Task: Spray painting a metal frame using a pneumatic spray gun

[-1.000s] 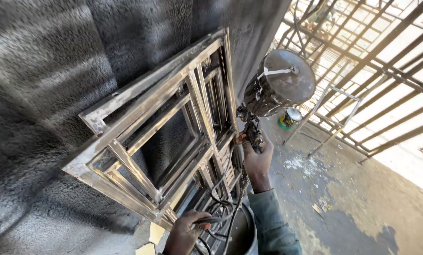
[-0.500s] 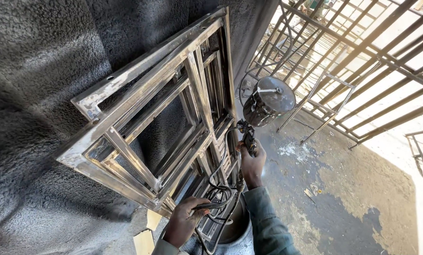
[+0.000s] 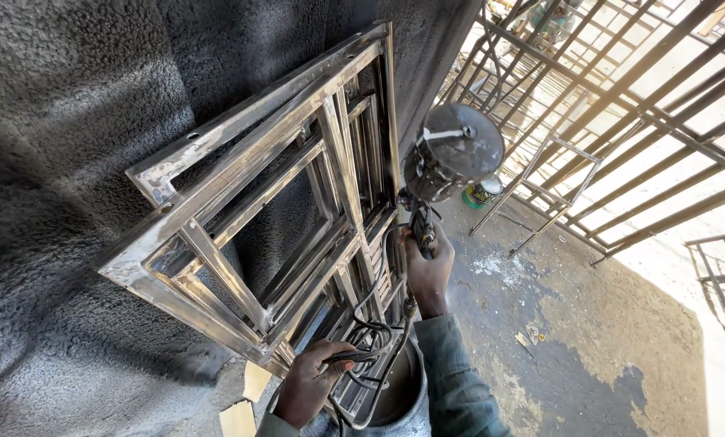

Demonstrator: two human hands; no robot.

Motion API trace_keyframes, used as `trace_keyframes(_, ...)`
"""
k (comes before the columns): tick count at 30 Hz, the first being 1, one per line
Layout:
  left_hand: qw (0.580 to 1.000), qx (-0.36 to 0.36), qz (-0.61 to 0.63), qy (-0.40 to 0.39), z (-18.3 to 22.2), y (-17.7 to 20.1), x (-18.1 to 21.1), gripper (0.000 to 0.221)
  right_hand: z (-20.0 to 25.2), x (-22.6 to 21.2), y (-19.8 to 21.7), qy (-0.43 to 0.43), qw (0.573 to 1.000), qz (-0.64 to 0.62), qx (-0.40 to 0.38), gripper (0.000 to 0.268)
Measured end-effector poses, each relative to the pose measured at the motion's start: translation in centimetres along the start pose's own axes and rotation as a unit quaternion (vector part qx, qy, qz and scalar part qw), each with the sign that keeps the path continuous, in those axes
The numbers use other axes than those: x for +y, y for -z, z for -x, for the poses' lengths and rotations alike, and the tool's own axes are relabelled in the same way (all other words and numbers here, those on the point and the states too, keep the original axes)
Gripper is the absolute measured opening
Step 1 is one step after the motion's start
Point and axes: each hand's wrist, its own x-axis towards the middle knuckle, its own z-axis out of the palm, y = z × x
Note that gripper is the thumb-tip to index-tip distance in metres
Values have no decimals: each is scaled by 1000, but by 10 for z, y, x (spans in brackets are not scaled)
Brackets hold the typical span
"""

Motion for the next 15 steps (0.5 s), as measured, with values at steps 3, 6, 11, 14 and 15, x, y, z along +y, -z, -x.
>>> trace_keyframes(3,999,7,29,28,1,2,6,28,-2,-40,-5,3,1000,-13,-1,32)
trace_keyframes(6,999,25,28,31,1,2,4,26,-14,-65,-14,53,997,-52,-16,18)
trace_keyframes(11,996,38,9,78,8,8,23,32,-46,-92,-13,128,990,-60,-25,38)
trace_keyframes(14,995,55,29,72,7,12,13,34,-67,-110,3,120,980,-152,-48,32)
trace_keyframes(15,996,63,34,49,7,13,6,36,-74,-114,10,113,963,-232,-79,20)
